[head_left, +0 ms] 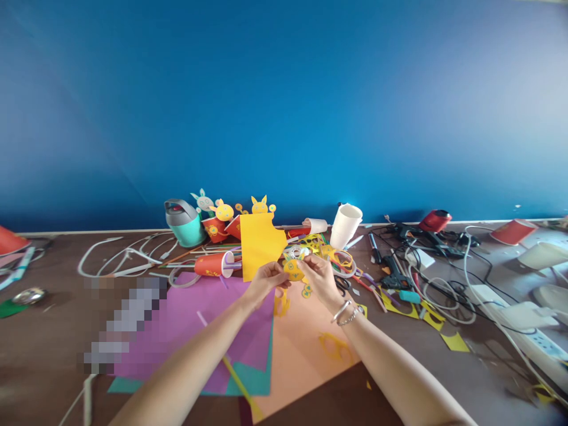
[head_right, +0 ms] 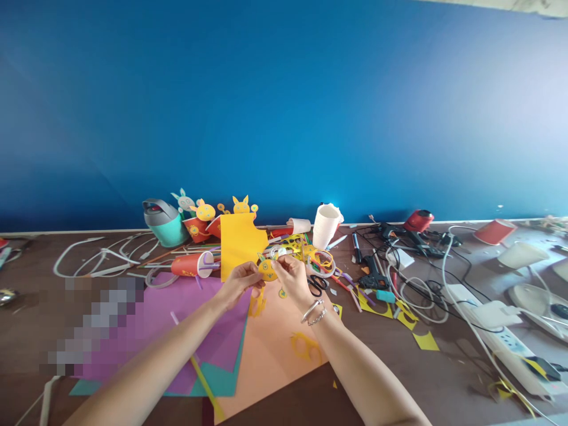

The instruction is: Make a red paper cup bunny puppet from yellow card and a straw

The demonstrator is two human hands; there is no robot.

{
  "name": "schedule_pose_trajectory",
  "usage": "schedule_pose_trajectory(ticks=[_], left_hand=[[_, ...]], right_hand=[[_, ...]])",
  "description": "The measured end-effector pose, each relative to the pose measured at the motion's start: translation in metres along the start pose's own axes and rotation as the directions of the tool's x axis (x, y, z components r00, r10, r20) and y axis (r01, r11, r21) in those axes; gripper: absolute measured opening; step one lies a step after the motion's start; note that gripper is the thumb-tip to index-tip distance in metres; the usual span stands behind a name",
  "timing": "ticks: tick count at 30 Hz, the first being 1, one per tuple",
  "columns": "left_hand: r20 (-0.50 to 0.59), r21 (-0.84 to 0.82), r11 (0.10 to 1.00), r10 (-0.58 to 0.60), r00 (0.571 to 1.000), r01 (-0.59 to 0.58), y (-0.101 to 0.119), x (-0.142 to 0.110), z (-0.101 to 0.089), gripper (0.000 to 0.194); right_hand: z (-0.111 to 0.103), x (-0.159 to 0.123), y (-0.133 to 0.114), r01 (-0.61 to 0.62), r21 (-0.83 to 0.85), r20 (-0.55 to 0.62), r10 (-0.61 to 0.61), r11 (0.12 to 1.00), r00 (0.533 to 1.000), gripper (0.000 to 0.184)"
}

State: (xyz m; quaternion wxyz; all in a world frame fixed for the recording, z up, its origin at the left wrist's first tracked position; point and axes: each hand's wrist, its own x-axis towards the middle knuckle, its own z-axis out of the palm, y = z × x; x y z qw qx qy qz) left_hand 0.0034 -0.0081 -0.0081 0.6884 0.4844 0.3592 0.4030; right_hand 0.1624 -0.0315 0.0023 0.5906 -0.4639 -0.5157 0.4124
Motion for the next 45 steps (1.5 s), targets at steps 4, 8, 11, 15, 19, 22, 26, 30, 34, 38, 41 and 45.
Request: schedule_pose_trajectory(ticks=[4, 8, 11, 15, 19, 22, 26, 30, 34, 38, 41, 45], left_hand=[[0.022, 0.003, 1.000, -0.006, 1.000, 0.006, 0.0014, -0.0004, 0.0009, 0.040], [0.029, 0.004, 1.000, -0.009, 1.000, 0.009, 0.0013, -0.0008, 0.0001, 0.040], [0.023, -0.005, 1.000, 0.018, 1.000, -0.018, 0.0006, -0.0010, -0.0013, 0.037], [-0.023, -0.015, 0.998, 0.064, 0.998, -0.065, 0.0019, -0.0015, -0.0020, 0.036], [-0.044, -0.007, 0.998, 0.058, 0.997, -0.058, 0.0028, -0.0010, -0.0015, 0.038], [-0.041, 0.035, 0.999, 0.035, 0.999, -0.034, 0.0010, 0.0007, -0.0015, 0.037], [-0.084, 0.041, 0.998, 0.057, 0.995, -0.054, -0.0007, 0.0025, -0.0023, 0.034], [-0.100, 0.012, 0.998, 0.062, 0.993, -0.061, 0.0007, 0.0022, -0.0026, 0.035], [-0.090, 0.017, 0.998, 0.055, 0.994, -0.054, 0.0014, 0.0014, -0.0025, 0.035], [-0.094, 0.018, 0.998, 0.061, 0.994, -0.059, 0.0005, 0.0016, -0.0027, 0.036], [-0.110, 0.011, 0.998, 0.068, 0.992, -0.067, -0.0004, 0.0022, -0.0033, 0.037], [-0.138, -0.011, 0.996, 0.082, 0.987, -0.084, -0.0015, 0.0033, -0.0051, 0.036]], right_hand=[[-0.0010, -0.0001, -0.0009, -0.023, 0.020, -0.038, 0.024, 1.000, 0.999, 0.035], [-0.0017, 0.0008, -0.0017, -0.036, 0.055, -0.063, 0.039, 0.998, 0.997, 0.036], [-0.0017, 0.0023, -0.0004, -0.014, 0.048, -0.081, 0.017, 0.999, 0.997, 0.036], [-0.0018, 0.0044, 0.0043, -0.009, 0.029, -0.088, 0.012, 1.000, 0.996, 0.034], [-0.0013, 0.0049, 0.0055, -0.029, 0.012, -0.075, 0.030, 1.000, 0.997, 0.034], [-0.0006, 0.0041, 0.0033, -0.027, 0.004, -0.052, 0.027, 1.000, 0.998, 0.033], [-0.0005, 0.0029, 0.0016, -0.038, -0.001, 0.019, 0.038, 0.999, 0.999, 0.032], [-0.0005, 0.0023, 0.0022, -0.008, 0.006, 0.056, 0.008, 1.000, 0.998, 0.031], [0.0001, 0.0028, 0.0035, -0.029, 0.028, 0.033, 0.028, 0.999, 0.999, 0.029], [-0.0001, 0.0033, 0.0042, -0.037, 0.074, 0.006, 0.036, 0.997, 0.999, 0.028], [-0.0014, 0.0030, 0.0024, 0.008, 0.076, -0.061, -0.004, 0.997, 0.998, 0.026], [-0.0029, 0.0032, 0.0002, 0.060, 0.029, -0.161, -0.054, 0.998, 0.985, 0.018]])
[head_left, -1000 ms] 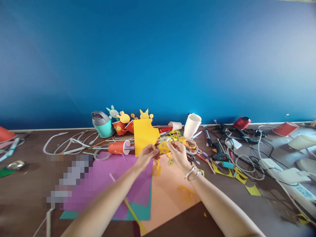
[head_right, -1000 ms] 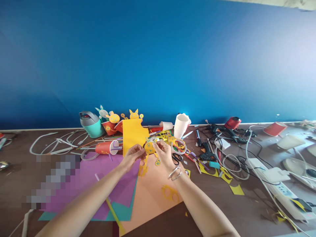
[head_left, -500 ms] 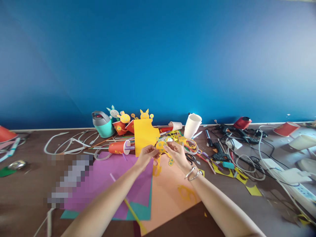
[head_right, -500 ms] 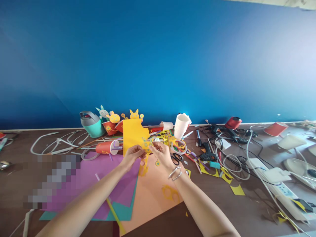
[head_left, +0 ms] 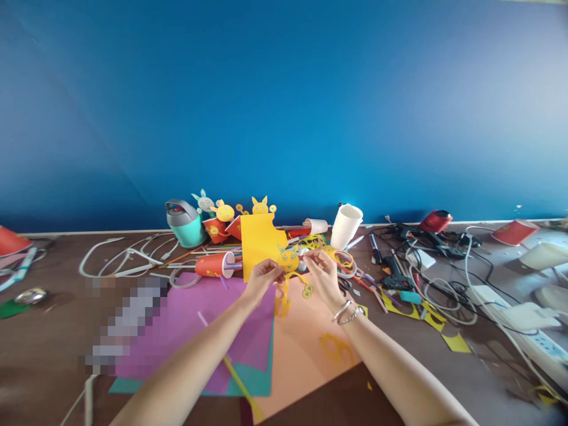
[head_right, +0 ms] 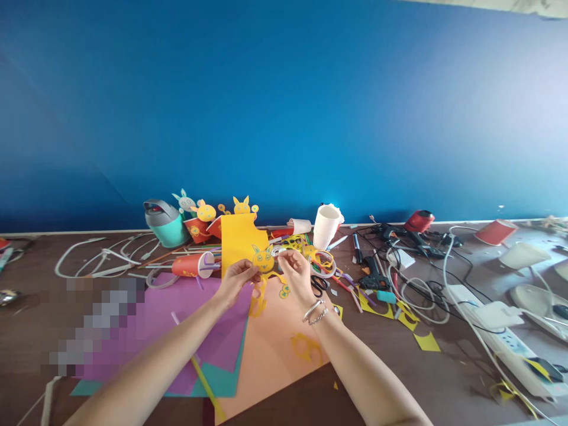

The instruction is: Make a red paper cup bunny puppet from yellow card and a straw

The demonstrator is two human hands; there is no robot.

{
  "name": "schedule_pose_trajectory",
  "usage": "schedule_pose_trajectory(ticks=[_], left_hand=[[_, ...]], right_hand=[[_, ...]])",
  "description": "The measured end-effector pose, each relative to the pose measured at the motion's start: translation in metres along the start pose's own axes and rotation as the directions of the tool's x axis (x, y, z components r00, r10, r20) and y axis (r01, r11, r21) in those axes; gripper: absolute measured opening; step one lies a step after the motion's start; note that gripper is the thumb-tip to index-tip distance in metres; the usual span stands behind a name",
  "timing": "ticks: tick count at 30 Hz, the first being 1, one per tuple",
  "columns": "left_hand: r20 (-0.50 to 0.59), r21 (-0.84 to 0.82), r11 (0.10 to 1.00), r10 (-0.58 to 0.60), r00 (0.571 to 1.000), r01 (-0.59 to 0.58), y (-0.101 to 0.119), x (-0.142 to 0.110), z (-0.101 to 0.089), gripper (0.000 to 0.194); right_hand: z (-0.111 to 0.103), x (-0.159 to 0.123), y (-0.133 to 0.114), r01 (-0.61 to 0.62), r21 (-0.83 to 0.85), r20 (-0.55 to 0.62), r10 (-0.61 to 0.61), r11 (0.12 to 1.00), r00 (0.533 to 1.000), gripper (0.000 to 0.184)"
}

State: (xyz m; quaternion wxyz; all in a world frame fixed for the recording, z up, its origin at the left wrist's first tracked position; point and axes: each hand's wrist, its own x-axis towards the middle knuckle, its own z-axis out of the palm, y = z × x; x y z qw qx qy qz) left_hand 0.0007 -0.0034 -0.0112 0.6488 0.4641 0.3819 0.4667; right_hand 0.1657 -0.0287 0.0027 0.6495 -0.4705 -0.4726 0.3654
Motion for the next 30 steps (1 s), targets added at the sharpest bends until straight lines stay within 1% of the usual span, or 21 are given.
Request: schedule_pose_trajectory(ticks=[3, 6, 11, 16, 19, 22, 25, 30], left_hand=[[-0.017, -0.013, 1.000, 0.014, 1.000, -0.015, -0.0002, 0.0007, -0.0012, 0.035], [-0.027, -0.021, 0.999, 0.026, 0.999, -0.027, 0.0007, 0.0005, -0.0014, 0.034], [-0.021, -0.030, 0.999, 0.031, 0.999, -0.032, 0.0009, 0.0004, -0.0009, 0.033], [0.037, 0.045, 0.998, 0.042, 0.998, -0.044, -0.0006, 0.0001, 0.0003, 0.035], [0.058, 0.129, 0.990, 0.046, 0.997, -0.053, -0.0008, -0.0006, 0.0012, 0.033], [0.071, 0.180, 0.982, 0.039, 0.997, -0.051, -0.0008, -0.0010, 0.0018, 0.032], [0.066, 0.185, 0.982, 0.034, 0.997, -0.046, -0.0006, -0.0011, 0.0024, 0.031], [0.048, 0.139, 0.990, 0.032, 0.998, -0.038, 0.0001, -0.0015, 0.0026, 0.033]], right_hand=[[0.0000, 0.0009, 0.0011, 0.002, 0.001, -0.013, -0.002, 1.000, 1.000, 0.021], [0.0002, 0.0008, 0.0017, -0.013, -0.050, -0.005, 0.013, 0.999, 1.000, 0.027], [-0.0001, -0.0018, -0.0034, 0.004, -0.075, 0.003, -0.004, 0.997, 1.000, 0.034], [0.0013, -0.0037, -0.0064, -0.035, -0.052, 0.048, 0.037, 0.998, 0.998, 0.028], [0.0018, -0.0031, -0.0038, -0.035, -0.020, 0.079, 0.037, 0.999, 0.996, 0.029], [0.0014, -0.0015, -0.0009, -0.027, -0.025, 0.100, 0.030, 0.999, 0.995, 0.031], [0.0011, -0.0002, 0.0000, -0.042, -0.026, 0.113, 0.045, 0.999, 0.993, 0.032], [0.0012, -0.0003, -0.0025, -0.109, 0.033, 0.143, 0.103, 0.994, 0.984, 0.031]])
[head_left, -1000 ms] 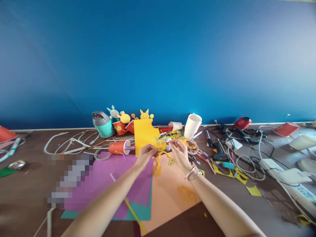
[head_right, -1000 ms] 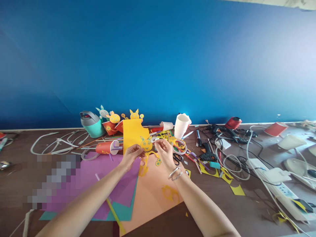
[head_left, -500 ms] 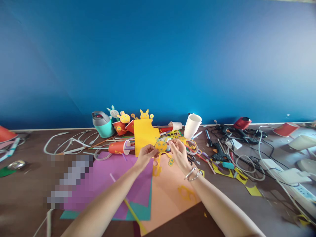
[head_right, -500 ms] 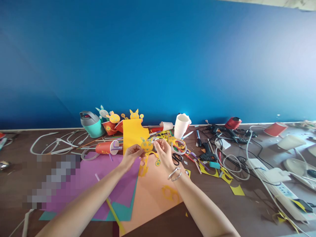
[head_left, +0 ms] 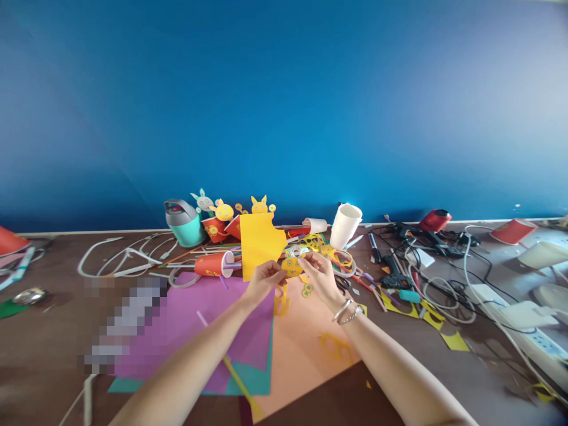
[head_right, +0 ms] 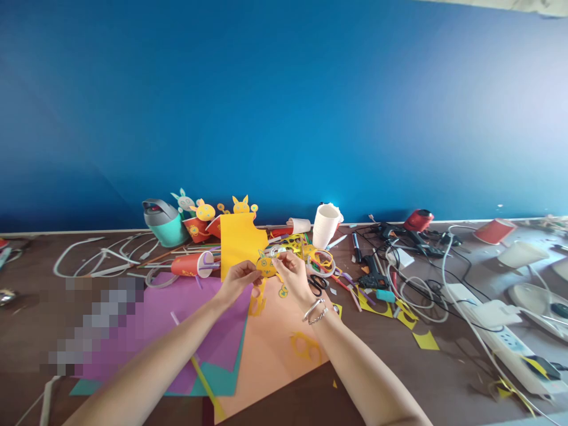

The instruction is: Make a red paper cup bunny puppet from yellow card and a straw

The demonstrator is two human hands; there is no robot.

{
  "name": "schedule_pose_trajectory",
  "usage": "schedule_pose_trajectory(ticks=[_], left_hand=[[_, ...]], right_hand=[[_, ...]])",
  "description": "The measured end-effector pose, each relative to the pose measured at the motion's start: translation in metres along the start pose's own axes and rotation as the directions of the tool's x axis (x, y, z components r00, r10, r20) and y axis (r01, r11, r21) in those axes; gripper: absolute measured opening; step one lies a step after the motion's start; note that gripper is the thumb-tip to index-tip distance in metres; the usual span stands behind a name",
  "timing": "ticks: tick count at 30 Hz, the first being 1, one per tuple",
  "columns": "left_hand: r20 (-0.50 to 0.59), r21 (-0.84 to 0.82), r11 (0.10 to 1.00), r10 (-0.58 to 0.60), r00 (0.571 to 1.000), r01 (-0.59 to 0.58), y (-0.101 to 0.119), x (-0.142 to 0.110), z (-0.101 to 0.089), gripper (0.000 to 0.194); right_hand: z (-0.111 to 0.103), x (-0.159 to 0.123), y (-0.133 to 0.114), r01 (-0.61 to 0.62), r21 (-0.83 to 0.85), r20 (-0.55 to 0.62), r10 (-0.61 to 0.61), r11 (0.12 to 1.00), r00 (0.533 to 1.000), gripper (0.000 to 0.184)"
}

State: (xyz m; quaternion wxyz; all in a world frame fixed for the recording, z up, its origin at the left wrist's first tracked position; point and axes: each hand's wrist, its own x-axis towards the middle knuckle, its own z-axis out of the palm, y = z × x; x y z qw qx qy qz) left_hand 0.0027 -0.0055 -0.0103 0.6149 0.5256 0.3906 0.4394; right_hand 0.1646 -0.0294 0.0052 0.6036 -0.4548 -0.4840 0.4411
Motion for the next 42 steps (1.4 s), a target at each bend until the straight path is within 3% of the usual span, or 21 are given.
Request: schedule_pose_trajectory(ticks=[7, 15, 24, 32, 36, 39, 42], left_hand=[[0.001, -0.131, 0.991, -0.008, 1.000, 0.008, -0.0007, 0.0008, -0.0023, 0.037], [-0.003, -0.138, 0.990, -0.004, 1.000, 0.004, -0.0021, 0.0013, -0.0048, 0.036], [0.005, 0.018, 1.000, 0.014, 1.000, -0.014, -0.0032, 0.0015, -0.0016, 0.031], [-0.016, -0.116, 0.993, 0.006, 1.000, -0.008, -0.0017, 0.0015, -0.0041, 0.034], [-0.035, -0.154, 0.988, 0.001, 0.999, -0.007, -0.0005, 0.0015, -0.0043, 0.035], [-0.034, -0.167, 0.986, -0.004, 0.999, -0.002, -0.0003, 0.0012, -0.0041, 0.035], [-0.027, -0.168, 0.986, -0.007, 1.000, 0.002, -0.0013, 0.0010, -0.0046, 0.035]], right_hand=[[-0.0011, 0.0004, -0.0004, -0.015, 0.031, 0.032, 0.014, 0.999, 0.999, 0.026], [-0.0003, 0.0025, -0.0014, 0.007, -0.070, -0.141, -0.017, 0.998, 0.990, 0.031], [0.0022, -0.0002, -0.0017, 0.014, -0.114, -0.049, -0.020, 0.993, 0.999, 0.034], [-0.0001, 0.0007, 0.0018, 0.084, -0.165, -0.066, -0.096, 0.983, 0.993, 0.027], [0.0004, 0.0004, 0.0017, 0.067, -0.126, -0.130, -0.083, 0.990, 0.988, 0.034], [0.0000, -0.0003, 0.0012, 0.073, -0.110, -0.115, -0.085, 0.991, 0.990, 0.043], [-0.0005, -0.0010, 0.0021, 0.089, -0.143, -0.112, -0.105, 0.986, 0.988, 0.038]])
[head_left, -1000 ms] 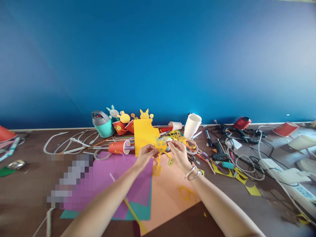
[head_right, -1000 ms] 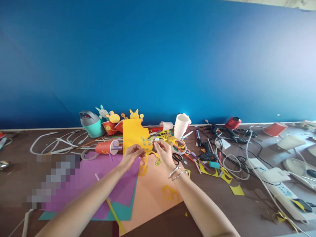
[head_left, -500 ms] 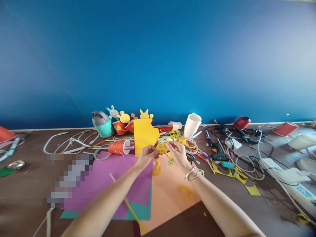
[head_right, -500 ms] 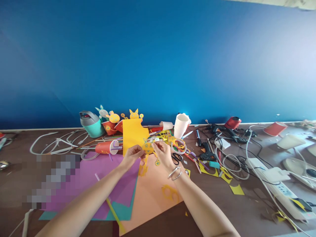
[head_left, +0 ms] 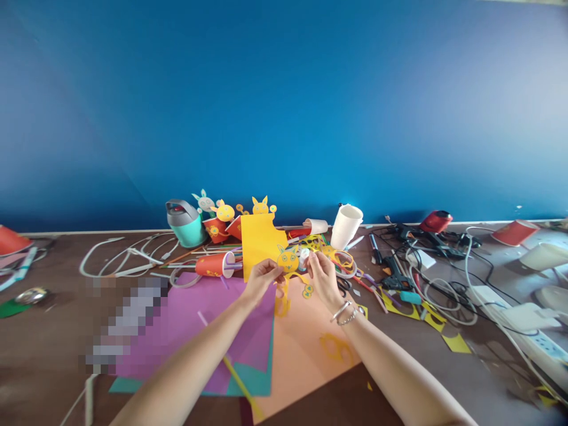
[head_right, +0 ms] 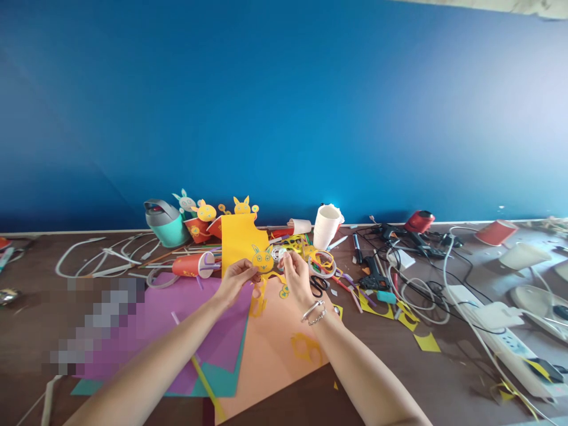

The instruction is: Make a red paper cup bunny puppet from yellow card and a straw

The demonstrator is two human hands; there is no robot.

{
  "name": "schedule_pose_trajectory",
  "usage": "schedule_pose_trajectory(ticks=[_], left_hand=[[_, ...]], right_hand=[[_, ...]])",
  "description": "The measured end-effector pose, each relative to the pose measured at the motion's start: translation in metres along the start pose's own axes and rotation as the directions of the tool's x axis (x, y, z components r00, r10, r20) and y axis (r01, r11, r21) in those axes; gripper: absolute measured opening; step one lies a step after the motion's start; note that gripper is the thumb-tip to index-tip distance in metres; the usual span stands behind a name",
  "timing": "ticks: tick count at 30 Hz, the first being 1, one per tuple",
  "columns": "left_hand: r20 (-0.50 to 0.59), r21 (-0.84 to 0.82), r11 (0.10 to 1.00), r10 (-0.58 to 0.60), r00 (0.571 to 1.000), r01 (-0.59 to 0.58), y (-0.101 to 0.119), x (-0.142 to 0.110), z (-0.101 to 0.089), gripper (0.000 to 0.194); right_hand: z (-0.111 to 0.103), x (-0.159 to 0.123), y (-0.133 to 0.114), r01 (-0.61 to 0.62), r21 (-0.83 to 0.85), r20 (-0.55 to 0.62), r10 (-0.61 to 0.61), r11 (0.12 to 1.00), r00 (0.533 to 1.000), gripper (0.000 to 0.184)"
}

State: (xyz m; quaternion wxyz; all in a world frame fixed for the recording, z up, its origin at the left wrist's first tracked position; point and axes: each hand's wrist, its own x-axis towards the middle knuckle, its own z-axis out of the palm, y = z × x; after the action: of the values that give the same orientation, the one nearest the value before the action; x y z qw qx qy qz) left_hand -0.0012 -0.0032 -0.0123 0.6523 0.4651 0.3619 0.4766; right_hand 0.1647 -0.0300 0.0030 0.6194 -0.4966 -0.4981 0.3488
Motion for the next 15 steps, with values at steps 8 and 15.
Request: schedule_pose_trajectory(ticks=[8, 15], left_hand=[[-0.008, 0.006, 1.000, 0.011, 1.000, -0.011, -0.0012, 0.0009, -0.0009, 0.034], [0.068, 0.055, 0.998, -0.004, 0.998, 0.000, -0.0024, -0.0004, 0.0006, 0.035]], right_hand=[[0.0027, -0.0060, -0.0033, -0.048, -0.016, 0.011, 0.048, 0.999, 0.999, 0.038], [0.0044, -0.0069, -0.0015, -0.075, 0.127, 0.127, 0.059, 0.989, 0.990, 0.031]])
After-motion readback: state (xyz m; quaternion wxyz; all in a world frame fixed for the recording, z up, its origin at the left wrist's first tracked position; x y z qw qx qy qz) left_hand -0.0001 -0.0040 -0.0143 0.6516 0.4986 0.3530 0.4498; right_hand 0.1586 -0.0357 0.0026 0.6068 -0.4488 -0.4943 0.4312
